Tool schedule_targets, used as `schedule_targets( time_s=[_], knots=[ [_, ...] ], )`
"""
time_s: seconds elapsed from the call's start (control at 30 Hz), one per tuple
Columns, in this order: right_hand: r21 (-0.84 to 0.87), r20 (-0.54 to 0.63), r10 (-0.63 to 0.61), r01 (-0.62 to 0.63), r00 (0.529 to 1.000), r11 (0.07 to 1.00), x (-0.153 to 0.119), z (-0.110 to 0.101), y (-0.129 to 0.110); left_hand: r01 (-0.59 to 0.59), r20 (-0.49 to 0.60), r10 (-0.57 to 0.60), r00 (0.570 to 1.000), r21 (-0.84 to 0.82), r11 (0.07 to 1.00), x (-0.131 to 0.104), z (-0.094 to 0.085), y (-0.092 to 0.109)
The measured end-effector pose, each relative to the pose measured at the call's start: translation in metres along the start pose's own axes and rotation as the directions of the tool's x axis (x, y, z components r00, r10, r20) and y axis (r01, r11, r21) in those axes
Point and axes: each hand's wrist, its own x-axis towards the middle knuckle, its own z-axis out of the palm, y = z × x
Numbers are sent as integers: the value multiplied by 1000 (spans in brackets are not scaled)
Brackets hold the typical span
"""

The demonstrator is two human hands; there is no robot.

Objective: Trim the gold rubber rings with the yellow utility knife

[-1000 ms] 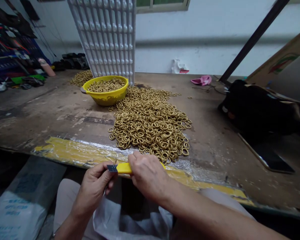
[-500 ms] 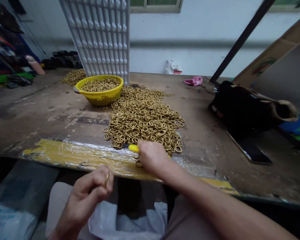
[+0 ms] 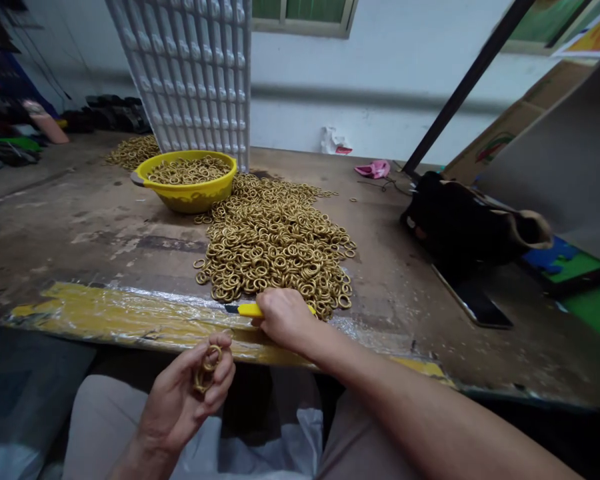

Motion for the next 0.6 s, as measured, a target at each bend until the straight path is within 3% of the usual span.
schedule_targets(
  time_s=[0.17,0.27,0.4,0.6],
  knots=[
    [28,23,-7,7,1000,1000,5,-1,-4,6,-137,17,990,169,986,8,0,-2],
    [317,77,-26,1,997,949,3,-11,-3,-36,-207,107,973,319,947,12,2,-1],
    [730,174,-181,-4,968,684,-5,-21,-1,-32,-172,94,981,329,944,11,4,3],
    [914,91,-309,45,947,404,-10,-25,-3,34,-81,-18,997,204,978,6,5,4]
  ],
)
